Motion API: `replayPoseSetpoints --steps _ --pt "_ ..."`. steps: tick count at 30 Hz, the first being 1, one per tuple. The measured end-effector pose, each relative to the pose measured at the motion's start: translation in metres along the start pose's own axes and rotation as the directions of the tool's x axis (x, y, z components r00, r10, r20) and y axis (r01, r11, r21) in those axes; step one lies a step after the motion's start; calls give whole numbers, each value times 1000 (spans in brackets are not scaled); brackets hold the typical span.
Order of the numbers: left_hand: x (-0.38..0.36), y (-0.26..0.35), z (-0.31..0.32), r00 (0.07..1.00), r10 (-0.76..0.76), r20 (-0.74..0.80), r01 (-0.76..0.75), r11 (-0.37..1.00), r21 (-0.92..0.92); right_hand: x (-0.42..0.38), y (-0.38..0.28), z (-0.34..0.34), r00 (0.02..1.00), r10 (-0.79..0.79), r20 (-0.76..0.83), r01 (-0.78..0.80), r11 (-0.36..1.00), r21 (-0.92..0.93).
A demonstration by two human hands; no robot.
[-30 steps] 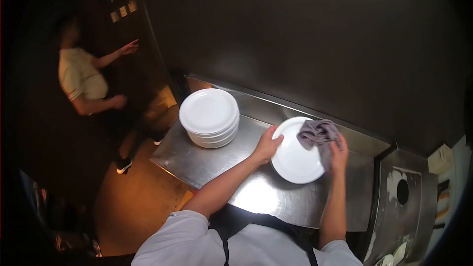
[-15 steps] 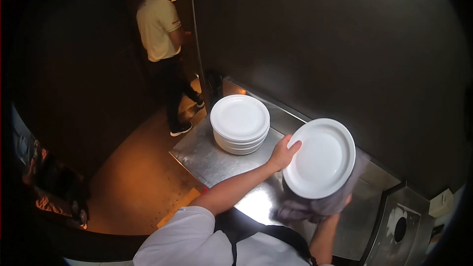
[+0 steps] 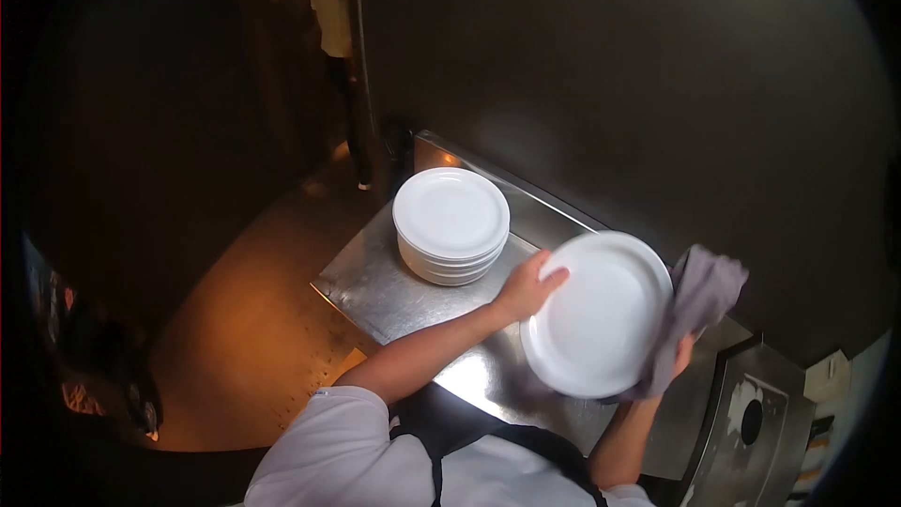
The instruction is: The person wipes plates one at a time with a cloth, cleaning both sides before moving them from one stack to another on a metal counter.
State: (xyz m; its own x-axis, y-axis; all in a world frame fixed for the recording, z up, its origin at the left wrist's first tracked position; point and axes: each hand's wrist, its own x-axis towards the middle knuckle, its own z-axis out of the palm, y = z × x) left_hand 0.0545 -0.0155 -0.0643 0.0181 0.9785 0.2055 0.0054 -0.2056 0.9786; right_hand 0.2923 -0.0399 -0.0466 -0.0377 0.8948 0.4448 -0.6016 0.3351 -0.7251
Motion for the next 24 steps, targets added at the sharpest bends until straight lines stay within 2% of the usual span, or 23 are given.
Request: replayPoseSetpoints --steps 1,2,4,5,6,8,9,10,11,13,14,15,17,18,20,22,23,24 --pt "-9 8 5 997 -6 82 4 1000 19 25 -18 22 989 44 141 -58 994 95" --pt "-13 6 14 987 -35 159 31 999 29 44 -23 35 981 77 178 -98 989 111" --pt "-19 15 26 980 26 197 -30 999 16 62 -11 42 989 102 111 -115 986 119" --pt "-22 22 33 975 55 216 -58 998 6 56 0 38 996 93 9 -94 990 102" --pt "-21 31 37 988 68 139 -37 976 -213 42 15 31 992 66 -112 -58 996 72" --pt "-3 17 26 992 118 -53 -122 989 -85 -1 43 21 951 -24 -308 23 1000 -8" --pt "12 -8 17 980 127 -151 -143 985 -99 -20 51 22 929 -73 -363 63 997 -39" --pt "19 -9 3 962 75 -261 -99 992 -81 -31 57 26 910 -106 -401 87 994 -64" --pt "24 -3 -12 918 110 -382 -85 993 82 -34 58 32 909 -133 -396 119 991 -61" --pt "28 14 -25 851 156 -501 -133 988 82 -19 47 45 942 -67 -330 79 997 25" --pt "22 20 -24 857 174 -485 -151 985 87 -10 37 57 928 125 -352 -90 989 113" --pt "15 25 -20 860 193 -471 -172 981 88 0 37 59 873 120 -473 -162 985 -51" --pt "-12 39 10 809 288 -512 -366 929 -56 9 51 49 793 113 -599 -114 993 36" --pt "-22 40 21 777 321 -541 -451 884 -123 7 52 55 780 119 -614 -108 993 54" --pt "-23 12 12 848 172 -502 -332 910 -249 -3 56 69 760 140 -635 -103 990 95" --pt "-22 6 -9 905 64 -420 -219 917 -334 -15 68 51 851 101 -515 -164 983 -77" --pt "-24 9 -20 939 64 -339 -174 936 -307 -18 72 39 888 90 -450 -182 969 -166" --pt "-26 12 -33 965 59 -255 -131 952 -276 -12 63 24 895 138 -424 -271 924 -271"
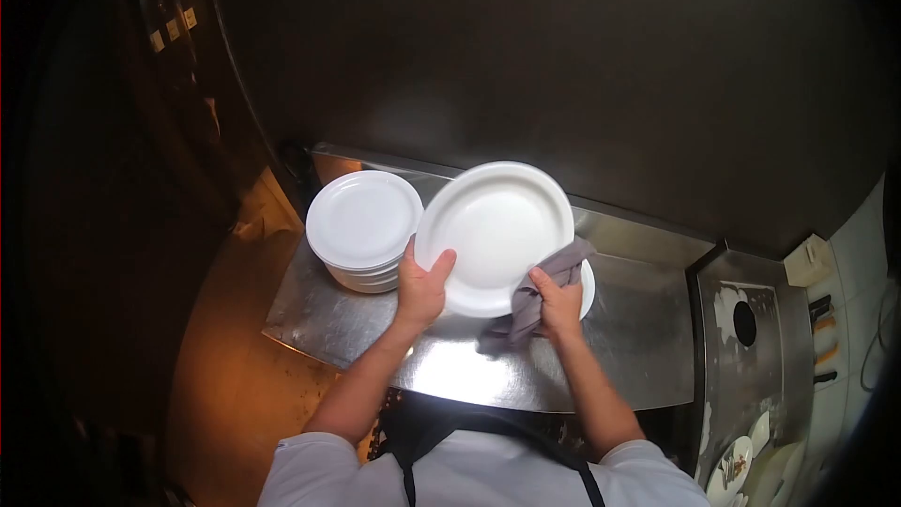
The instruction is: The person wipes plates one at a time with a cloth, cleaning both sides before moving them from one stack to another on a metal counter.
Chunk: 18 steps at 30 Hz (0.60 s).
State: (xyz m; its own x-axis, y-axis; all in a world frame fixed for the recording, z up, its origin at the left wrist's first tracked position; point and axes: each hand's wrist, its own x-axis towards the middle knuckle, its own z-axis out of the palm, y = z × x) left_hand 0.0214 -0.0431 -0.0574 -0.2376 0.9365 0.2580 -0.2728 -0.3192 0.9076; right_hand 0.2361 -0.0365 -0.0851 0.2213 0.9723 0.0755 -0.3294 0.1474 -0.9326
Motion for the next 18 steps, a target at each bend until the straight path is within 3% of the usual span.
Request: replayPoseSetpoints --steps 3,7,10,13,14,17,18 --pt "4 22 -12 983 -36 182 4 985 175 36 -36 -22 968 -13 250 112 916 -384" --pt "20 51 -11 946 -83 314 -46 923 383 63 -87 -5 925 -36 379 246 815 -524" --pt "22 71 -3 904 -184 385 -25 877 479 69 -120 16 869 -53 492 416 616 -669" --pt "22 73 4 836 -316 450 -48 774 632 67 -131 40 650 -85 755 728 355 -586" --pt "21 73 8 806 -363 468 -71 726 684 61 -132 48 576 -58 815 770 374 -517" --pt "10 27 8 768 -68 637 -471 613 634 47 -130 69 431 302 850 848 185 -496" --pt "7 27 11 756 -58 652 -473 640 605 43 -132 73 435 331 837 864 107 -491"
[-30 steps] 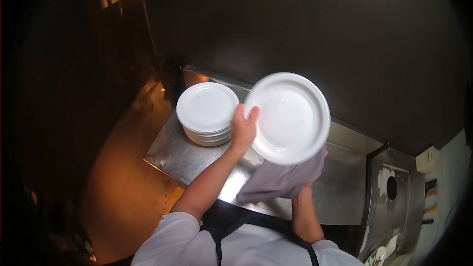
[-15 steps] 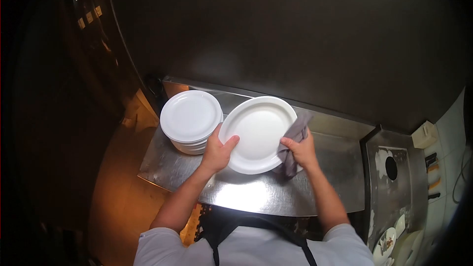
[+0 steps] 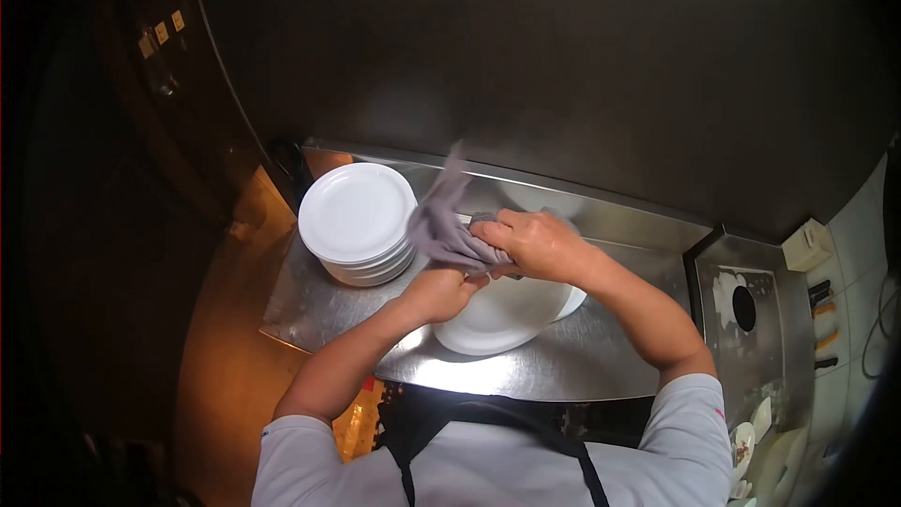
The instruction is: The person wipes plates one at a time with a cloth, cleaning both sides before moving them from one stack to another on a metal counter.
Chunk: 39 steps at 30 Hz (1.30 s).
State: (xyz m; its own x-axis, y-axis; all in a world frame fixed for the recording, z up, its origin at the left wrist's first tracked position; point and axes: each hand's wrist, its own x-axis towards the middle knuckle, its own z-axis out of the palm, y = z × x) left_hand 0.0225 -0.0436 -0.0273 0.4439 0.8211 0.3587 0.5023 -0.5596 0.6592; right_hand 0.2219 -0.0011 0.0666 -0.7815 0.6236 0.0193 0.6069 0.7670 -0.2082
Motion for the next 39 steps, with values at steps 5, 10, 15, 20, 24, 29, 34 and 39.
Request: replayPoseSetpoints --steps 5,10,15,20,24,29,34,39 --pt "5 10 -14 948 -309 -75 202 769 -606 -13 36 -2 848 209 -487 -38 941 337" --pt "19 19 -25 820 -390 -419 9 741 -672 -12 68 85 458 810 -366 259 272 927" --pt "35 0 30 550 -530 -646 -144 701 -698 11 -6 143 324 945 -47 646 -185 741" --pt "17 -17 0 786 -381 -488 -299 456 -838 -22 20 96 394 879 -268 484 50 874" --pt "43 -26 -30 831 -467 -302 -48 481 -876 -15 13 77 297 901 -317 518 127 846" --pt "51 -29 33 611 -665 -430 -344 265 -901 18 -45 104 122 963 -240 718 82 691" --pt "48 -48 28 621 -669 -408 -271 306 -913 -7 -67 119 330 850 -411 395 271 878" --pt "33 -97 60 734 -380 -562 28 845 -535 -26 -67 173 463 317 -828 295 826 481"
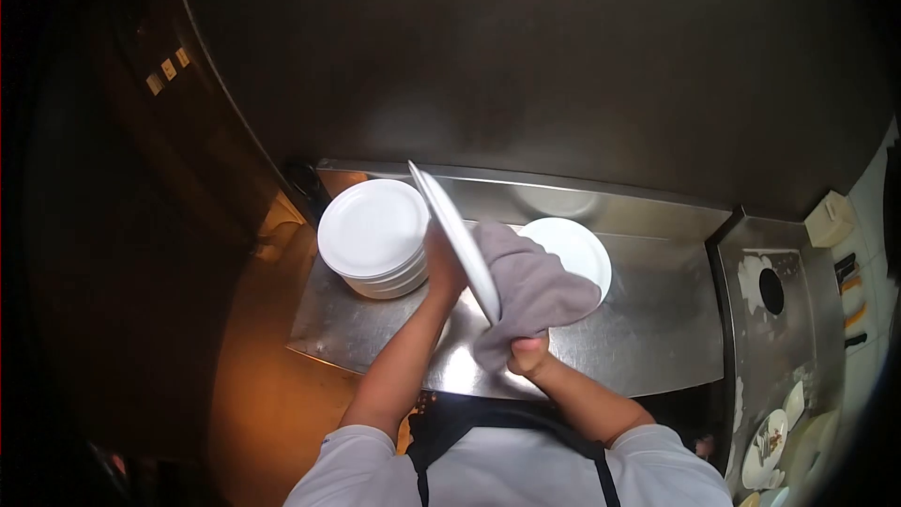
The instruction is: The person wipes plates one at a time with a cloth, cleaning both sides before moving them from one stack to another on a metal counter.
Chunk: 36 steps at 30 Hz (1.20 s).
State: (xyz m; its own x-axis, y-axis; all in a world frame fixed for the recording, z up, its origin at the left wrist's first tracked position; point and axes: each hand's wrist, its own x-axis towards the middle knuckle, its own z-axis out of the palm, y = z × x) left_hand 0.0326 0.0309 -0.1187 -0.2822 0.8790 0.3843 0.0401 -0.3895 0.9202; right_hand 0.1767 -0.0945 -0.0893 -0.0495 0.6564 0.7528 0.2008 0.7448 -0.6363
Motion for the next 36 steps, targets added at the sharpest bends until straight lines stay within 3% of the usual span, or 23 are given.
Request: replayPoseSetpoints --steps 2,3,4,6,7,10,13,14,16,17,18,19,20,22,23,25,27,29,30,31,34,35,36 --pt "-20 17 10 957 258 136 -280 943 182 40 -34 -21 991 -93 97 78 986 148" --pt "-35 17 15 920 335 204 -376 902 211 66 -43 -30 935 257 242 -299 942 154" --pt "-50 12 19 899 356 256 -410 888 207 85 -47 -36 738 558 380 -634 765 109" --pt "-79 3 16 877 332 346 -415 887 200 101 -21 -12 868 470 160 -487 742 462" --pt "-85 -2 12 882 283 378 -377 904 201 98 -20 -26 720 609 333 -685 701 199" --pt "-76 -12 -12 890 74 449 -176 966 190 23 -14 -15 881 412 234 -468 831 300" --pt "-69 -19 -19 857 -125 500 87 991 99 16 -50 -9 989 95 111 -129 925 357" --pt "-72 -24 -12 839 -178 514 176 983 54 28 -53 -18 986 -32 163 -17 957 289" --pt "-86 -36 4 838 -258 481 331 941 -71 55 -28 -33 893 -396 215 404 915 10" --pt "-95 -42 14 849 -291 441 389 909 -148 68 -27 -31 964 -177 200 155 980 124" --pt "-99 -45 23 868 -315 384 415 885 -210 81 -28 -30 983 65 172 -112 953 280" --pt "-99 -46 31 888 -330 320 418 868 -267 95 -29 -28 947 290 136 -320 842 434" --pt "-95 -47 36 908 -333 254 405 856 -322 91 -12 -19 895 438 78 -401 718 569" --pt "-70 -32 27 932 -334 141 362 861 -357 44 13 -14 828 528 190 -556 728 402" --pt "-54 -23 20 939 -333 82 339 870 -357 27 -1 -14 820 545 176 -562 707 429" --pt "-32 8 13 942 -335 -30 306 892 -332 -2 -22 -8 865 497 71 -413 624 663" --pt "2 60 4 933 -334 -132 285 913 -291 -3 -31 -17 860 497 110 -422 574 702" --pt "3 70 4 940 -274 -202 208 933 -294 14 -29 -37 797 587 142 -582 683 442" --pt "1 71 7 949 -210 -233 128 937 -325 51 -39 -38 858 495 -137 -391 802 452" --pt "-2 81 7 958 -142 -250 62 951 -302 72 -35 -49 838 501 -217 -367 811 456" --pt "-8 112 -10 999 9 -35 -26 853 -522 108 -16 -78 806 532 -261 -350 783 515" --pt "-3 128 -20 989 53 141 64 699 -712 115 -12 -83 802 530 -276 -335 782 526" --pt "0 129 -27 981 18 194 120 726 -677 117 -11 -84 796 534 -285 -329 777 536"
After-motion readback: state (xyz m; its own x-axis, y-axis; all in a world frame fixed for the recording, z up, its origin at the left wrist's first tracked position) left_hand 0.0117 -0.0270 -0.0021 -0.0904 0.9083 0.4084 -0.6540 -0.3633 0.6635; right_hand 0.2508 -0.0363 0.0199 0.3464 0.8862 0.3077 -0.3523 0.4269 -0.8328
